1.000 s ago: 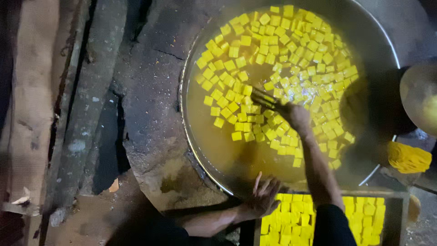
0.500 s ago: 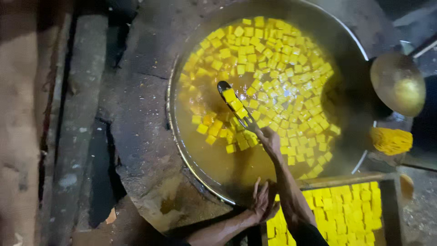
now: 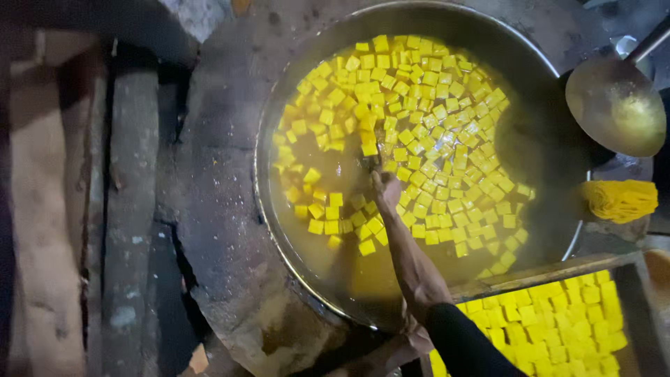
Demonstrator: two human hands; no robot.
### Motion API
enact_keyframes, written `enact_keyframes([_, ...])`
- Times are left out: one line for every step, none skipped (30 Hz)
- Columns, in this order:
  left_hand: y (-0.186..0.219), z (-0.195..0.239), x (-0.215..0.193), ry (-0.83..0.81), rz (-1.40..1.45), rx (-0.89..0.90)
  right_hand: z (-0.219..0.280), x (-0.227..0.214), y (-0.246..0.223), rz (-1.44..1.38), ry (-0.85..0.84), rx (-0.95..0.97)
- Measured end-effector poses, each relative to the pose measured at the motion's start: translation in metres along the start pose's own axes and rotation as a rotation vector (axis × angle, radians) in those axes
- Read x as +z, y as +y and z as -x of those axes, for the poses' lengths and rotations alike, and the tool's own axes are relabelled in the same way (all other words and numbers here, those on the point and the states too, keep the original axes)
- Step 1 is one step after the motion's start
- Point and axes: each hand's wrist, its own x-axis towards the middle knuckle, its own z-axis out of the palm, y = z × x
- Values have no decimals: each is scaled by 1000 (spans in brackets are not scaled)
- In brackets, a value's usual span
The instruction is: The person uses a metal slotted spatula to transfer yellow tofu cubes from a large pot of boiling water into a rectangular wooden tray. The person repeatedly scoops the tofu and arranges it in the tray.
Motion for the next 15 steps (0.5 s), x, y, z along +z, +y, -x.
enact_keyframes([0,3,1,-1,4,-8,-5,6,-7,-19,36,-41])
enact_keyframes([-3,-1,2,2,5,-13,-11,5,-14,-193,-2,4])
enact_keyframes([-9,-7,3,2,6,-13,-16,3,-22,-369,-40,46])
enact_keyframes([-8,-9,4,13,3,-22,-24,-3,-30,-540,-82,83])
enact_keyframes([-13,-14,3,26,2,-37,-32,-13,-40,-538,-56,80])
enact_keyframes([-12,-18,5,43,5,-72,-29,-27,-42,-522,-54,83])
enact_keyframes([-14,-19,4,91,72,-192,-26,-40,-48,-505,-52,86])
enact_keyframes([-9,-15,6,161,173,-357,-19,-57,-49,-614,-53,-10])
enact_keyframes([-6,-11,8,177,206,-432,-10,-80,-47,-724,-54,-104])
enact_keyframes([-16,-14,5,70,61,-233,-2,-103,-48,-744,-71,-71])
enact_keyframes([-20,-17,4,-38,-82,-34,7,-132,-47,-763,-88,-38])
enact_keyframes([-24,-19,3,-59,-179,-1,19,-165,-44,-723,-55,-94])
enact_keyframes([-29,-19,3,-82,-275,32,34,-198,-39,-684,-23,-150])
enact_keyframes([-29,-22,4,-32,-327,13,50,-235,-31,-638,19,-127])
enact_keyframes([-25,-29,5,19,-377,-7,68,-266,-23,-592,60,-103])
